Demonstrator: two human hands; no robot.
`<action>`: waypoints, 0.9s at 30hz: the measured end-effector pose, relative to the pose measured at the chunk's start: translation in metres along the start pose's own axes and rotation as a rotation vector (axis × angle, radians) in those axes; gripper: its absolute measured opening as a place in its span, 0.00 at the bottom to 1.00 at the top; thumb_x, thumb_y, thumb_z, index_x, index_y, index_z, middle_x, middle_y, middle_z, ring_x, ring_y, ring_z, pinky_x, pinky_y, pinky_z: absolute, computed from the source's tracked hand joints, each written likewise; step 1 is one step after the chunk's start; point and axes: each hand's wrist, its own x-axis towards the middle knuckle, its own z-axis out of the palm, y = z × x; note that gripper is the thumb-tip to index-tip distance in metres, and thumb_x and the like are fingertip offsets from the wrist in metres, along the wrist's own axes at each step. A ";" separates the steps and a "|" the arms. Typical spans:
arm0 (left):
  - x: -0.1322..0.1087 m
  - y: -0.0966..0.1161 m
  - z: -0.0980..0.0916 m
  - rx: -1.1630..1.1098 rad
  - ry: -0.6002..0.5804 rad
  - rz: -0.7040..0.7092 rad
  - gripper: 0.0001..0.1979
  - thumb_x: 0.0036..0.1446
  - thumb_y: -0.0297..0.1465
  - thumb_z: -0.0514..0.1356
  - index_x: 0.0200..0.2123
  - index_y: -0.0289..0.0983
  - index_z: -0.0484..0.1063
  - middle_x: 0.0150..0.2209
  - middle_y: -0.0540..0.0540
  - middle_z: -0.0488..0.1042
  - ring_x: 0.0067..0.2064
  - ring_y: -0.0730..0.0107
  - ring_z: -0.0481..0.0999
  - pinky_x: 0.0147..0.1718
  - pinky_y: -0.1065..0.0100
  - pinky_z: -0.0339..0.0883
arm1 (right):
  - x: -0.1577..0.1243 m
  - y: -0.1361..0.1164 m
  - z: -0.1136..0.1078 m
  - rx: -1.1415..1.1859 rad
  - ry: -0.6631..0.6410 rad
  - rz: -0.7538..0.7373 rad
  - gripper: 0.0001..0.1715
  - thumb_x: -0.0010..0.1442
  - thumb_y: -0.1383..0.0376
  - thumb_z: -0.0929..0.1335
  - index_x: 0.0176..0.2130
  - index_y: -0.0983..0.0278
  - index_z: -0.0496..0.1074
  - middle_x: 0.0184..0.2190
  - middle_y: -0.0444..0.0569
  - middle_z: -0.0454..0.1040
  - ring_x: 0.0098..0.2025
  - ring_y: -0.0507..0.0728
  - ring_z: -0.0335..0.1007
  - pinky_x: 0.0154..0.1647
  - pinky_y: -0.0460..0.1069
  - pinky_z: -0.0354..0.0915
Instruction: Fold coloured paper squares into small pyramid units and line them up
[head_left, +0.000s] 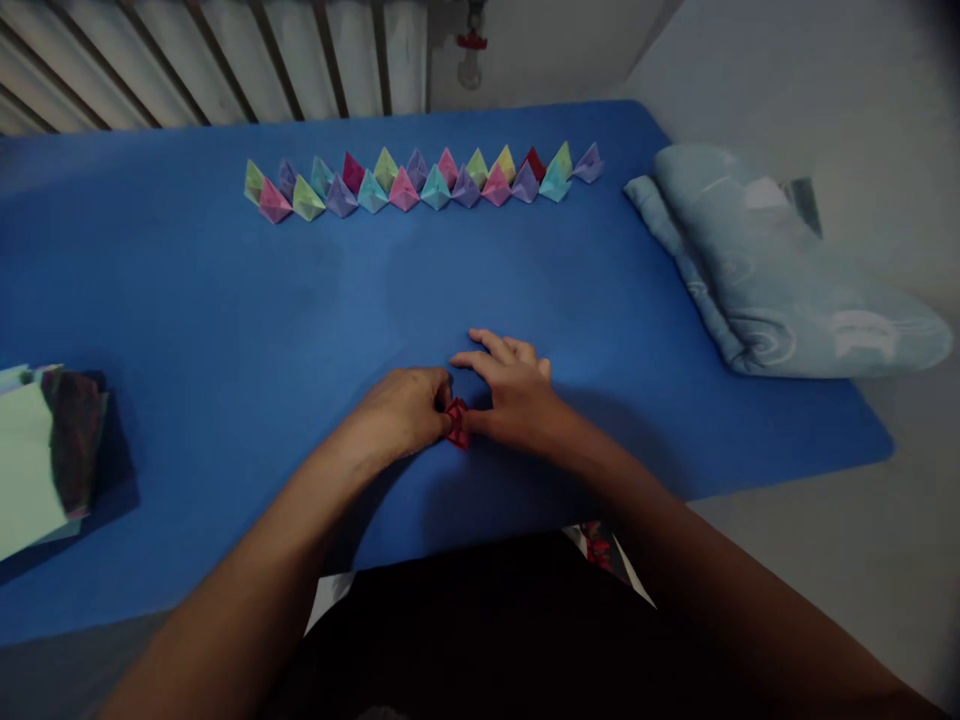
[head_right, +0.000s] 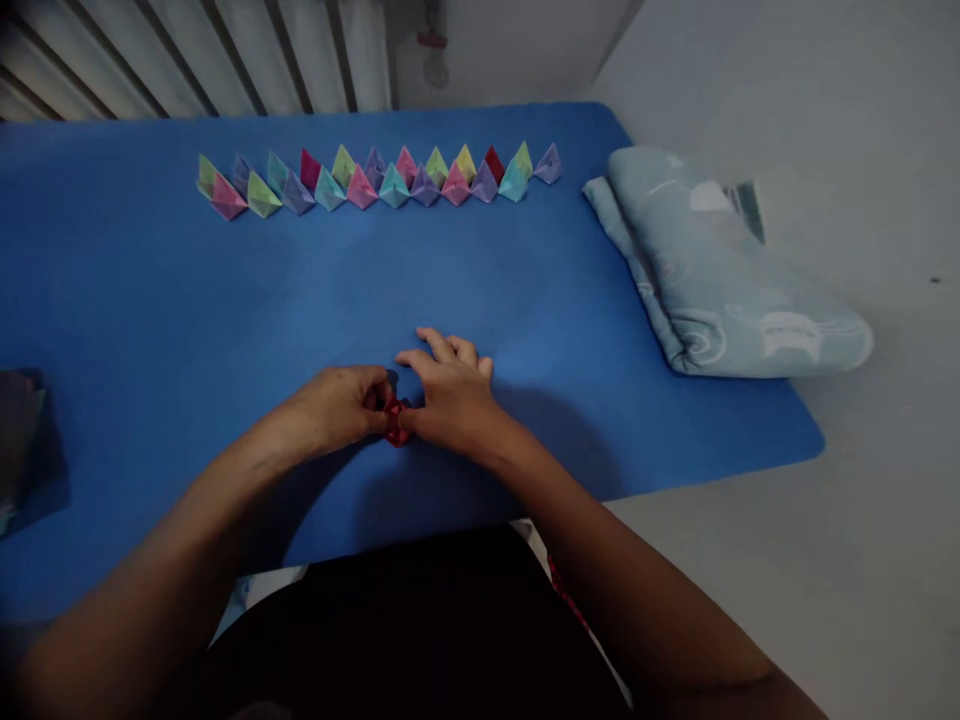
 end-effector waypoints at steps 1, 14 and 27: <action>0.000 0.000 0.001 -0.010 0.006 -0.001 0.03 0.47 0.28 0.62 0.28 0.39 0.71 0.22 0.54 0.66 0.24 0.74 0.64 0.23 0.70 0.51 | 0.000 -0.001 0.000 0.006 -0.005 0.005 0.36 0.45 0.59 0.75 0.54 0.56 0.69 0.64 0.52 0.55 0.62 0.74 0.49 0.54 0.69 0.52; -0.027 -0.043 0.014 -0.639 0.280 0.008 0.12 0.47 0.35 0.59 0.35 0.37 0.71 0.26 0.52 0.68 0.25 0.74 0.67 0.21 0.72 0.65 | -0.014 0.040 -0.010 0.558 0.124 -0.189 0.11 0.55 0.68 0.65 0.39 0.60 0.73 0.43 0.49 0.73 0.48 0.57 0.69 0.51 0.55 0.62; -0.035 -0.062 0.040 -0.694 0.684 0.110 0.09 0.53 0.36 0.58 0.36 0.37 0.70 0.24 0.54 0.67 0.20 0.80 0.64 0.19 0.76 0.61 | 0.015 0.014 -0.027 0.313 -0.206 -0.656 0.16 0.57 0.77 0.62 0.35 0.63 0.75 0.34 0.46 0.70 0.38 0.51 0.67 0.43 0.47 0.63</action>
